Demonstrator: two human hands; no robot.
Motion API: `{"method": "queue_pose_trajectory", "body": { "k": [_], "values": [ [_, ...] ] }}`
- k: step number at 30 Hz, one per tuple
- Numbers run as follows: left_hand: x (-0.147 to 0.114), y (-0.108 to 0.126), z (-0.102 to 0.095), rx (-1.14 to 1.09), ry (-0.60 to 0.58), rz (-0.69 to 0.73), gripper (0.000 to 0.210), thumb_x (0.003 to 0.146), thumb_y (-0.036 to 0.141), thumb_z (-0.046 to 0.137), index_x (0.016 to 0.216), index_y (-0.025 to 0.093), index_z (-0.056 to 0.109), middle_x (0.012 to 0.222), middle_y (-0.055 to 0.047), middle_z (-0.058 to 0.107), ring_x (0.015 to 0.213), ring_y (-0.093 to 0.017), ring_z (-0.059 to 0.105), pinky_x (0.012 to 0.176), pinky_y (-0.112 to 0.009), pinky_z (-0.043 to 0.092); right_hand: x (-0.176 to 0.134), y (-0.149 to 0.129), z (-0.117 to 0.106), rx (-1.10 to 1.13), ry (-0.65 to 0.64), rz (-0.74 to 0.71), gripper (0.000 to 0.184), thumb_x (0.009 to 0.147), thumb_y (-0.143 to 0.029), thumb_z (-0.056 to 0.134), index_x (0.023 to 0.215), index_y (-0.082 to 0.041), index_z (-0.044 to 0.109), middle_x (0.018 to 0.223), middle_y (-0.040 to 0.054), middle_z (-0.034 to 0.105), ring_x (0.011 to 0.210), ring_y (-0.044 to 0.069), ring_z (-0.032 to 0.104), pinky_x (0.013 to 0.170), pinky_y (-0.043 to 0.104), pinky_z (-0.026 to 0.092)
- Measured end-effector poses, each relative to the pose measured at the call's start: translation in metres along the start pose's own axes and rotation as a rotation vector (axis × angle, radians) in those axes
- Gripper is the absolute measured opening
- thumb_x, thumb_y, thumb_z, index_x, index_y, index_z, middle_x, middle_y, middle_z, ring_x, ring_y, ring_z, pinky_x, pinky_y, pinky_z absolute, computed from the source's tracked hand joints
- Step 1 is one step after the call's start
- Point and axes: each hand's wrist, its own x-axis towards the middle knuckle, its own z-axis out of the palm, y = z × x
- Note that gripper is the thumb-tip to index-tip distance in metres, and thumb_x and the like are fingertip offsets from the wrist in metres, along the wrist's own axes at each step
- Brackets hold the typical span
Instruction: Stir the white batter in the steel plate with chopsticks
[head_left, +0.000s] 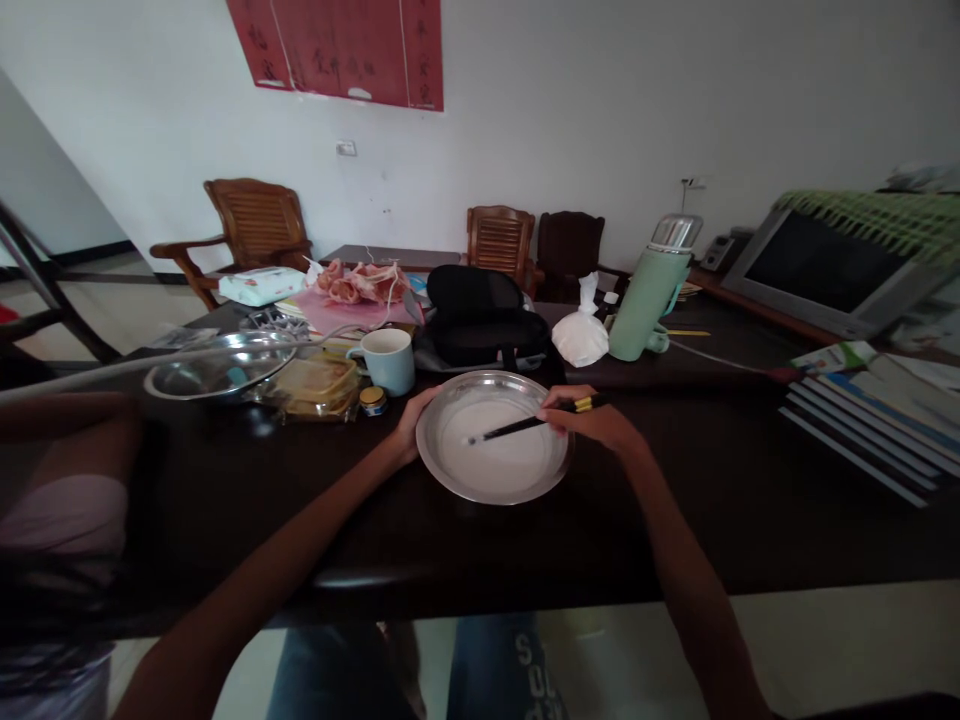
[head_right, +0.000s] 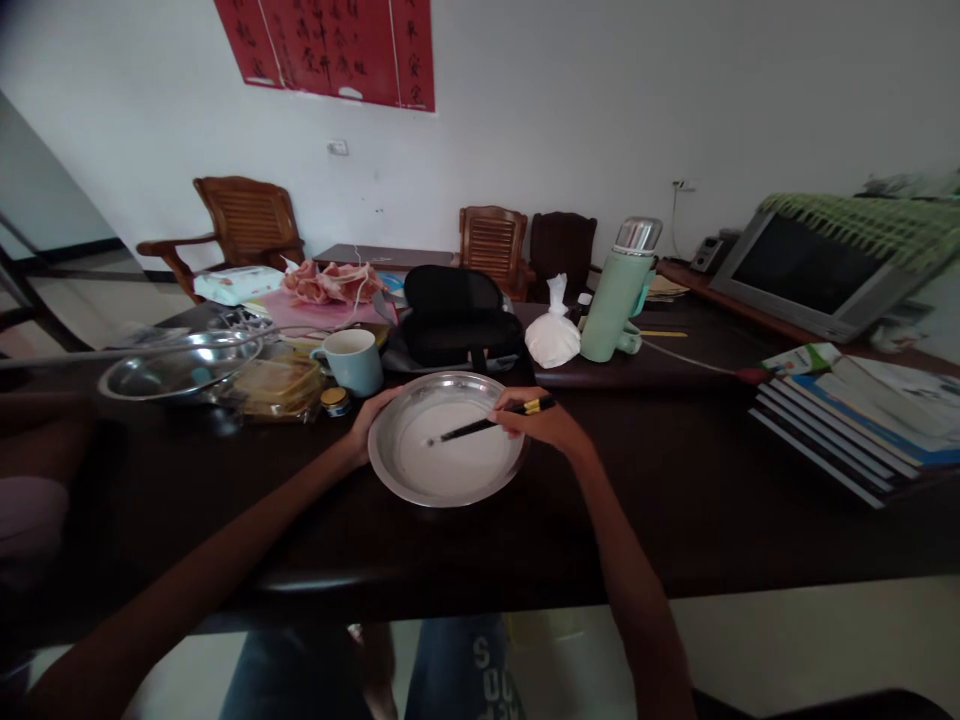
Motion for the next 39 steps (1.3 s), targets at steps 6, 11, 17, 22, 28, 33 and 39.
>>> {"method": "queue_pose_trajectory", "body": {
  "k": [6,11,17,22,28,33,39],
  "values": [
    [0.001,-0.001,-0.001,0.010,0.015,-0.001,0.020,0.078,0.031,0.056,0.074,0.017,0.071,0.062,-0.002,0.070,0.061,-0.020,0.061,0.065,-0.031,0.046,-0.005,-0.001,-0.008,-0.075,0.098,0.018,0.024,0.072,-0.037,0.069,0.064,-0.017,0.059,0.052,-0.0030,0.056,0.045,0.008,0.052,0.041,0.018,0.043],
    [0.002,-0.002,-0.003,-0.006,0.019,0.000,0.017,0.073,0.032,0.062,0.077,0.017,0.070,0.064,-0.001,0.070,0.062,-0.019,0.061,0.066,-0.031,0.047,-0.003,0.000,0.001,0.034,-0.047,0.006,0.021,0.072,-0.038,0.068,0.071,-0.017,0.062,0.058,-0.0027,0.059,0.051,0.010,0.056,0.048,0.022,0.050],
    [0.002,-0.002,-0.004,0.003,-0.003,0.003,0.020,0.080,0.028,0.055,0.080,0.017,0.071,0.065,-0.002,0.070,0.064,-0.021,0.062,0.069,-0.032,0.044,-0.010,-0.002,-0.010,-0.013,-0.032,0.027,0.020,0.071,-0.036,0.071,0.070,-0.018,0.062,0.059,-0.0022,0.059,0.050,0.009,0.056,0.046,0.020,0.048],
    [0.002,-0.002,-0.004,-0.010,0.016,-0.003,0.018,0.079,0.028,0.057,0.080,0.017,0.071,0.066,-0.002,0.071,0.064,-0.021,0.061,0.068,-0.032,0.045,-0.008,-0.003,-0.006,-0.006,-0.045,-0.052,0.017,0.075,-0.035,0.067,0.074,-0.019,0.063,0.063,-0.0024,0.062,0.055,0.010,0.059,0.053,0.022,0.051],
    [-0.001,0.000,-0.001,0.004,0.027,-0.006,0.019,0.078,0.030,0.057,0.073,0.017,0.070,0.062,-0.001,0.069,0.059,-0.019,0.059,0.063,-0.030,0.045,-0.012,-0.001,-0.011,-0.009,-0.126,0.025,0.018,0.073,-0.034,0.070,0.071,-0.018,0.061,0.059,-0.0027,0.061,0.051,0.010,0.058,0.049,0.022,0.049],
    [-0.003,0.001,0.001,0.001,0.064,-0.024,0.017,0.078,0.030,0.058,0.075,0.018,0.069,0.064,0.000,0.070,0.061,-0.019,0.061,0.065,-0.030,0.047,-0.004,0.001,-0.001,0.008,-0.029,-0.047,0.020,0.076,-0.037,0.067,0.073,-0.018,0.060,0.061,-0.0027,0.062,0.055,0.010,0.060,0.052,0.021,0.050],
    [-0.006,0.003,0.002,0.012,0.109,-0.059,0.020,0.079,0.028,0.057,0.074,0.015,0.070,0.060,-0.002,0.069,0.057,-0.018,0.061,0.062,-0.029,0.048,-0.012,-0.003,-0.014,-0.006,-0.140,0.024,0.023,0.075,-0.037,0.068,0.069,-0.017,0.057,0.057,-0.0030,0.059,0.050,0.008,0.058,0.047,0.019,0.048]
  ]
}}
